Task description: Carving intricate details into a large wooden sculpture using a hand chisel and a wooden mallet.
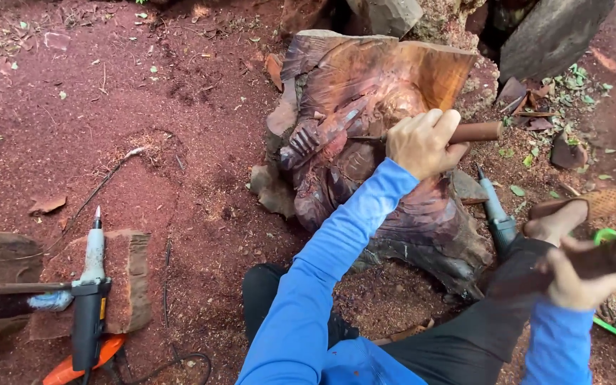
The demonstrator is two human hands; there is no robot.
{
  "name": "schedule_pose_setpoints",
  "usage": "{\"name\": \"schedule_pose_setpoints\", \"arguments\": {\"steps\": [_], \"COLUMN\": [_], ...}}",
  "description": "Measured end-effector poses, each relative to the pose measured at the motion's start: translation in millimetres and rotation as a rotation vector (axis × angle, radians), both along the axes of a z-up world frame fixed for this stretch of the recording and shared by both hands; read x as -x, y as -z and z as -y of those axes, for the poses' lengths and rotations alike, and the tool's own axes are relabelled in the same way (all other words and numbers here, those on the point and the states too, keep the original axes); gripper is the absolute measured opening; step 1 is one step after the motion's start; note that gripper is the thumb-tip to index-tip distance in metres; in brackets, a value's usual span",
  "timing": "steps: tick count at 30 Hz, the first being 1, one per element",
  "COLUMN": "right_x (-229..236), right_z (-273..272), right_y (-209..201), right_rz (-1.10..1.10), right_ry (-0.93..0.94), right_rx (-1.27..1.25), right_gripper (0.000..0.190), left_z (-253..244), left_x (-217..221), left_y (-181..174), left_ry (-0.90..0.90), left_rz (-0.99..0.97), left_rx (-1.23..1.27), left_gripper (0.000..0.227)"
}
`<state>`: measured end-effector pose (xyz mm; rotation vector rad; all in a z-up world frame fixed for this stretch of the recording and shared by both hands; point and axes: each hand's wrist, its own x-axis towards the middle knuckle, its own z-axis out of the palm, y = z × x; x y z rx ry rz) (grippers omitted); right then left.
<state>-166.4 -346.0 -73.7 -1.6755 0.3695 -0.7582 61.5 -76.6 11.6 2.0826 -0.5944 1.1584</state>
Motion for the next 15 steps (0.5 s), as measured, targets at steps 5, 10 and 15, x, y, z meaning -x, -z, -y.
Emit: {"name": "schedule_pose_setpoints", "arguments": {"steps": [5, 10, 15], "right_x": [-85, -107, -105], "right_z": [-32, -56, -77], "right_y": [-70, -84, -92], "right_rz": [-0.476, -0.317, -0.729], "right_ry": [-0.143, -0.043, 0.093], "right_rx": [0.842, 0.723, 1.063], "right_gripper": [0.048, 0.024, 0.048], "left_z": [5, -13, -20], "left_x": [-8, 0, 3], "left_y": [7, -1, 0], "left_ry": [-0.021, 0.010, 0.010], "left_rz": [-0.031, 0.048, 0.094], "left_rx": [0.022, 0.080, 0.054], "left_gripper": [0.028, 0.027, 0.022]}}
